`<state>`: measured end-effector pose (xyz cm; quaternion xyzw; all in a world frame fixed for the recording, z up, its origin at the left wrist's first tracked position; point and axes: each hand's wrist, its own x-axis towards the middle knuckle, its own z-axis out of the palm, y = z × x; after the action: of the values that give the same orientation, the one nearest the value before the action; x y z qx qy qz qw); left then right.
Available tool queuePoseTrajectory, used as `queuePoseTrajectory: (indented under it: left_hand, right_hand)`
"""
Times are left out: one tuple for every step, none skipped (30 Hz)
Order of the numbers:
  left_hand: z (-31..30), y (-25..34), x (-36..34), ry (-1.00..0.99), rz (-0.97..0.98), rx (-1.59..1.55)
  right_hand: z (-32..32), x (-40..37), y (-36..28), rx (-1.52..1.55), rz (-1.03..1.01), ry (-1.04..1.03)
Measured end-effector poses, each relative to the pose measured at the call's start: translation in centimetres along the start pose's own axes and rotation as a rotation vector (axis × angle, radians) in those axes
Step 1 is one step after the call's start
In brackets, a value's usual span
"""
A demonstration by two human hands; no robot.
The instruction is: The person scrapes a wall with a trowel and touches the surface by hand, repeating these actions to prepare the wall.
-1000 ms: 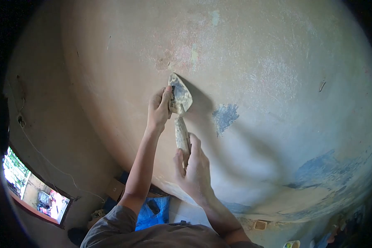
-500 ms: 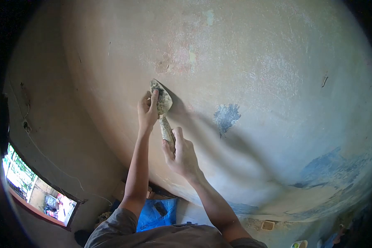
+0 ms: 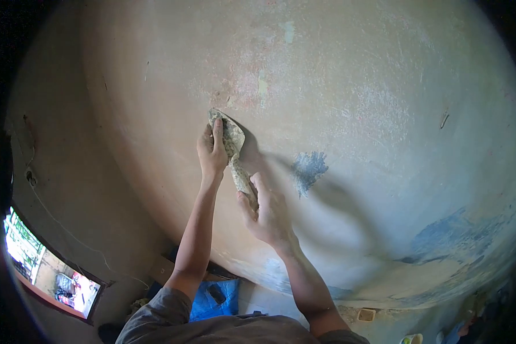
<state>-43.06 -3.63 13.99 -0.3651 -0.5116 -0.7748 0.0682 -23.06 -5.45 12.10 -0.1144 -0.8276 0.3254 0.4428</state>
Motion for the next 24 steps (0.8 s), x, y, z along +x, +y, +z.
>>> queuePoseTrajectory:
  left_hand:
    - [-0.2,-0.5,0.2,-0.013,0.006,-0.023]
    - [-0.7,-1.0,0.2,-0.008,-0.004,-0.012]
    - [-1.2,-1.5,0.0,-0.003,-0.017,-0.002]
    - [-1.3,-1.9,-0.2,0.001,-0.028,0.007]
    - [-1.2,-2.1,-0.6,0.027,-0.033,-0.075]
    - [-1.2,-2.2,-1.1,0.051,-0.037,-0.155]
    - [-1.1,-2.2,-1.3,0.075,-0.041,-0.232]
    - [-1.0,-1.9,-1.2,0.055,-0.009,-0.135]
    - [-1.0,-1.4,-0.8,0.036,0.024,-0.038]
    - [-0.8,-0.8,-0.4,0.017,0.057,0.06]
    - [0.2,0.0,0.2,0.055,0.111,0.178]
    - [0.8,0.5,0.1,0.08,0.092,0.176]
    - [1.3,0.8,-0.1,0.111,0.07,0.173]
    - [1.5,1.1,-0.3,0.138,0.048,0.177]
    - [1.6,1.4,-0.4,0.162,0.086,0.155]
    - [1.1,1.5,-0.4,0.13,0.055,0.185]
    - [0.5,1.5,-0.4,0.101,0.021,0.212]
    - [-0.1,1.5,-0.2,0.071,-0.01,0.24]
    - [-0.7,0.9,-0.3,0.095,-0.025,0.194]
    - [-1.3,-0.2,-0.3,0.117,-0.038,0.15]
    - [-1.7,-0.7,-0.3,0.135,-0.048,0.105]
    - [-2.1,-1.0,-0.6,0.133,-0.074,0.07]
    - [-2.4,-1.3,-0.9,0.129,-0.099,0.032]
    - [-2.3,-1.2,-1.1,0.124,-0.125,-0.008]
  right_hand:
    - [0.5,-0.1,0.2,-0.017,0.003,-0.007]
    - [1.0,-0.2,0.3,-0.032,0.008,-0.014]
    - [1.2,-0.3,0.0,-0.026,0.021,-0.038]
    - [1.4,-0.3,0.2,-0.021,0.016,-0.048]
    - [1.6,-0.3,0.6,-0.016,0.009,-0.056]
    - [1.8,-0.4,0.9,-0.008,0.002,-0.062]
    - [1.9,-0.5,1.0,0.008,-0.005,-0.067]
    - [1.7,-0.5,1.0,-0.009,-0.025,-0.044]
    - [1.4,-0.4,1.1,-0.026,-0.046,-0.02]
    - [1.1,-0.3,1.1,-0.043,-0.067,0.004]
    - [0.1,-0.1,0.7,-0.042,-0.047,0.003]
    - [-1.2,0.2,0.2,-0.041,-0.027,-0.001]
    - [-2.0,0.6,0.1,-0.019,-0.036,-0.017]
    - [-1.8,0.5,0.2,-0.016,-0.032,-0.017]
    - [-1.4,0.3,0.3,-0.011,-0.027,-0.013]
    - [-1.1,0.1,0.4,-0.012,-0.025,-0.014]
    - [-0.6,-0.1,0.2,0.028,-0.035,-0.011]
    - [-0.1,0.1,0.0,0.03,-0.041,-0.017]
    - [0.4,0.1,0.1,0.033,-0.045,-0.023]
    - [0.9,0.1,0.1,0.038,-0.049,-0.026]
    - [1.3,0.2,0.2,0.031,-0.044,-0.047]
    - [1.7,0.2,0.5,0.022,-0.037,-0.066]
    - [2.0,0.1,0.7,0.011,-0.03,-0.082]
    - [1.9,0.1,0.9,-0.003,-0.023,-0.098]
